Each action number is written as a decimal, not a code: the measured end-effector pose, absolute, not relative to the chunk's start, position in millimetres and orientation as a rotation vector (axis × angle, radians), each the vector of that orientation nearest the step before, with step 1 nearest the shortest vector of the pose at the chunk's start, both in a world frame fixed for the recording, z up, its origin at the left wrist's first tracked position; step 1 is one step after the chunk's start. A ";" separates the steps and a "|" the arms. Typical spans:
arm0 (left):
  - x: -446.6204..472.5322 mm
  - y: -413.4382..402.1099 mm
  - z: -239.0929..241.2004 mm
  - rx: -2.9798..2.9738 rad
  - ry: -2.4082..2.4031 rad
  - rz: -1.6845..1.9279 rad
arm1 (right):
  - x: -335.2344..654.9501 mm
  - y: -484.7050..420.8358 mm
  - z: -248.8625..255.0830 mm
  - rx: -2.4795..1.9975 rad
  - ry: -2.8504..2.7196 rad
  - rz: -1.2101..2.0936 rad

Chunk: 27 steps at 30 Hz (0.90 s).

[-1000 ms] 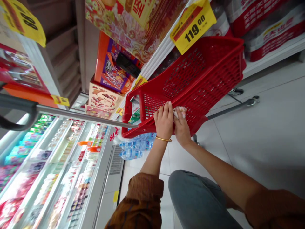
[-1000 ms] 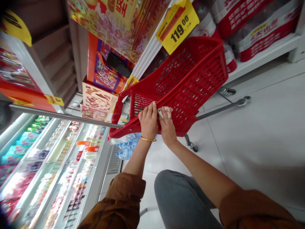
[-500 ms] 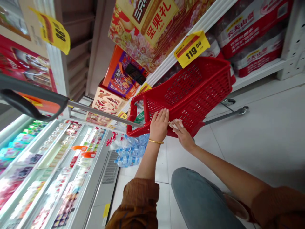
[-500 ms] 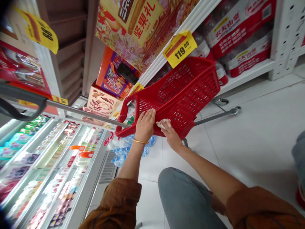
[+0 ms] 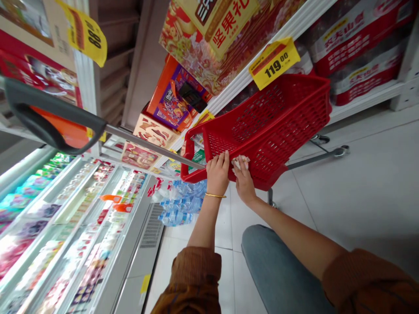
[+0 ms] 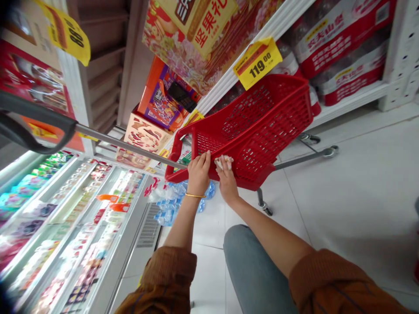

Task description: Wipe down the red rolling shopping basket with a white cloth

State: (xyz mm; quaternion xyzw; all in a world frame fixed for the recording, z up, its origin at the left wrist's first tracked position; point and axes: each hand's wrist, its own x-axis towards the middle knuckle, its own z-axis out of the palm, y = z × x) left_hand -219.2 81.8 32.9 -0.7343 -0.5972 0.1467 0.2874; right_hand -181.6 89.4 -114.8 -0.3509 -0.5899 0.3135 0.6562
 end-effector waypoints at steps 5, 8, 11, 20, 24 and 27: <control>-216.6 81.1 33.9 -1.972 -1.604 0.371 | -180.7 82.9 -109.6 -0.786 -1.386 0.715; -214.7 81.2 35.1 -1.977 -1.621 0.366 | -178.4 80.3 -109.4 -0.765 -1.420 0.692; -216.9 81.0 37.8 -2.010 -1.621 0.356 | -172.0 78.0 -114.8 -0.721 -1.481 0.677; -232.2 59.7 48.6 -1.838 -1.625 0.110 | -148.2 80.8 -99.7 -0.538 -1.598 0.497; -231.9 50.8 48.8 -1.794 -1.675 0.049 | -156.5 94.5 -65.7 -0.527 -1.656 0.447; -233.4 51.8 46.6 -1.847 -1.676 0.010 | -162.9 102.3 -48.9 -0.593 -1.680 0.447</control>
